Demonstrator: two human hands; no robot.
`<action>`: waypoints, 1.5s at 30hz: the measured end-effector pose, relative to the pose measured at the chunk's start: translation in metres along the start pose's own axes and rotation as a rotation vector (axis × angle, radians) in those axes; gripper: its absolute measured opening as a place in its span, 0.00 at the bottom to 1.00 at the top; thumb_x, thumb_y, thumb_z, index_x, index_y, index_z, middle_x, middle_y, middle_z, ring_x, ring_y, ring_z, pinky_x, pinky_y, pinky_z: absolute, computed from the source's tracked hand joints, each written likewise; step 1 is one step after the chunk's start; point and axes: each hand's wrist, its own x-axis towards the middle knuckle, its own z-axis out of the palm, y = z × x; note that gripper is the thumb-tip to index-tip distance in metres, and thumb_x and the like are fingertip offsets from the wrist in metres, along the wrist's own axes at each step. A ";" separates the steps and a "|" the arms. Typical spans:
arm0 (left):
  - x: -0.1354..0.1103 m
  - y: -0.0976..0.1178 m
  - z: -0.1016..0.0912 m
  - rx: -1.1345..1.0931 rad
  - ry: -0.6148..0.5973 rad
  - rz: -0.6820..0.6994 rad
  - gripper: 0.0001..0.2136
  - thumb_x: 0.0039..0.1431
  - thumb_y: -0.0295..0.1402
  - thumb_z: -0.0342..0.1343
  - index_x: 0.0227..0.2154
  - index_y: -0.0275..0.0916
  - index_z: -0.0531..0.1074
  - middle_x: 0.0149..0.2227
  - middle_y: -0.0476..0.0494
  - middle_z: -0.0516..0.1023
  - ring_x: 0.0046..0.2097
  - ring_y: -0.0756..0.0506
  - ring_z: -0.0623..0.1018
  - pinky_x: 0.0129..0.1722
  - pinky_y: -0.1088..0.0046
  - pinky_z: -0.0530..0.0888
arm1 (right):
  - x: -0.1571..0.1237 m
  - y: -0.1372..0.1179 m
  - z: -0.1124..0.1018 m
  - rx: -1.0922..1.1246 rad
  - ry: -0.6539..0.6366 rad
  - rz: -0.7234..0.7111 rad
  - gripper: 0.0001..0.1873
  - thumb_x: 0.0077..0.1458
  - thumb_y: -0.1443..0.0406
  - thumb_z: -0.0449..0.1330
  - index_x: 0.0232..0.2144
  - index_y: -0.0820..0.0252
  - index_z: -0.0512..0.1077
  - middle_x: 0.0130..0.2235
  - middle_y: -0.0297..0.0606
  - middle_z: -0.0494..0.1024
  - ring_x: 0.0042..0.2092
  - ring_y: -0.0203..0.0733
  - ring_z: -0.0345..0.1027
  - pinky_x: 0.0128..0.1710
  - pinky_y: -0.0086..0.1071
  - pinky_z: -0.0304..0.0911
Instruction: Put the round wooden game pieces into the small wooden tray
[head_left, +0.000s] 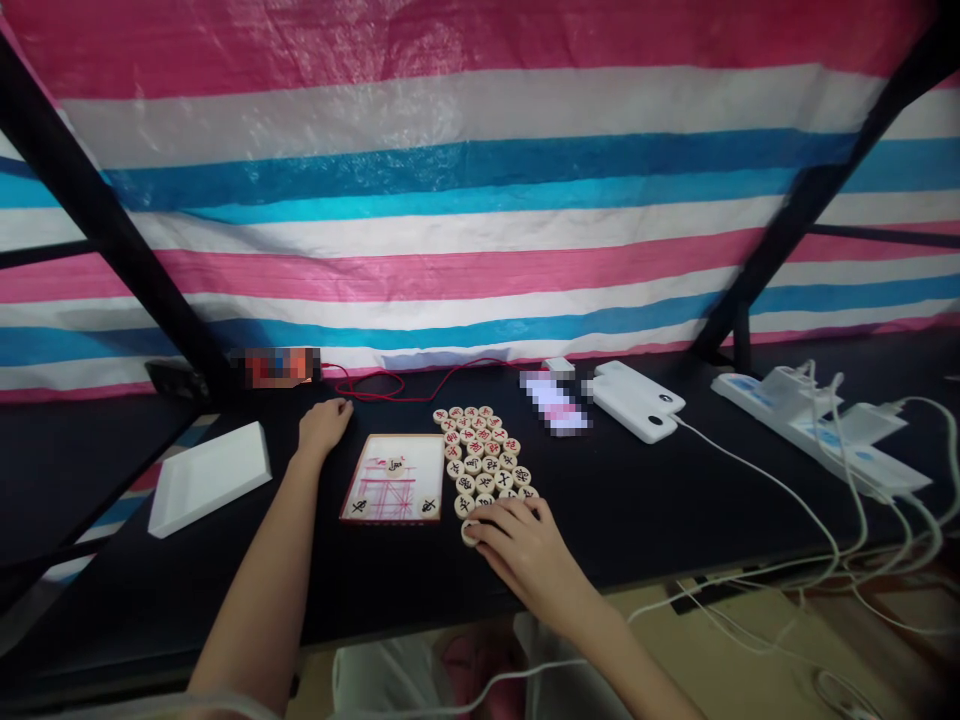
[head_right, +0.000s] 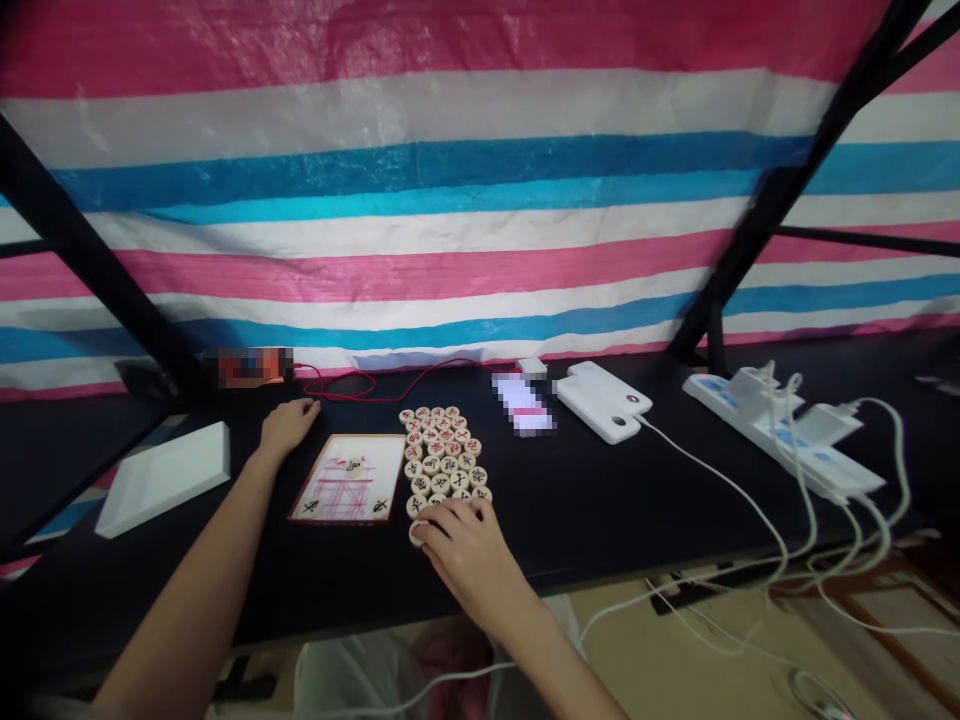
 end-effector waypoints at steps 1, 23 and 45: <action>0.000 0.000 0.000 0.001 0.001 0.002 0.23 0.59 0.44 0.35 0.38 0.40 0.74 0.40 0.35 0.77 0.42 0.37 0.75 0.38 0.65 0.69 | 0.000 0.000 0.000 -0.017 -0.005 0.004 0.10 0.60 0.69 0.52 0.42 0.53 0.68 0.44 0.34 0.74 0.46 0.38 0.63 0.43 0.35 0.49; 0.001 -0.001 0.002 -0.003 0.017 0.005 0.22 0.60 0.42 0.36 0.38 0.39 0.74 0.39 0.35 0.78 0.42 0.38 0.76 0.38 0.67 0.70 | 0.110 0.002 -0.007 -0.231 -0.364 -0.341 0.13 0.57 0.59 0.56 0.41 0.59 0.71 0.37 0.40 0.75 0.42 0.45 0.65 0.44 0.38 0.51; 0.002 -0.002 0.004 -0.037 0.021 0.001 0.22 0.59 0.43 0.36 0.38 0.39 0.74 0.40 0.35 0.77 0.43 0.36 0.75 0.39 0.63 0.70 | 0.132 0.002 -0.006 -0.153 -0.568 -0.434 0.09 0.54 0.61 0.59 0.38 0.55 0.73 0.38 0.34 0.77 0.38 0.39 0.68 0.40 0.34 0.48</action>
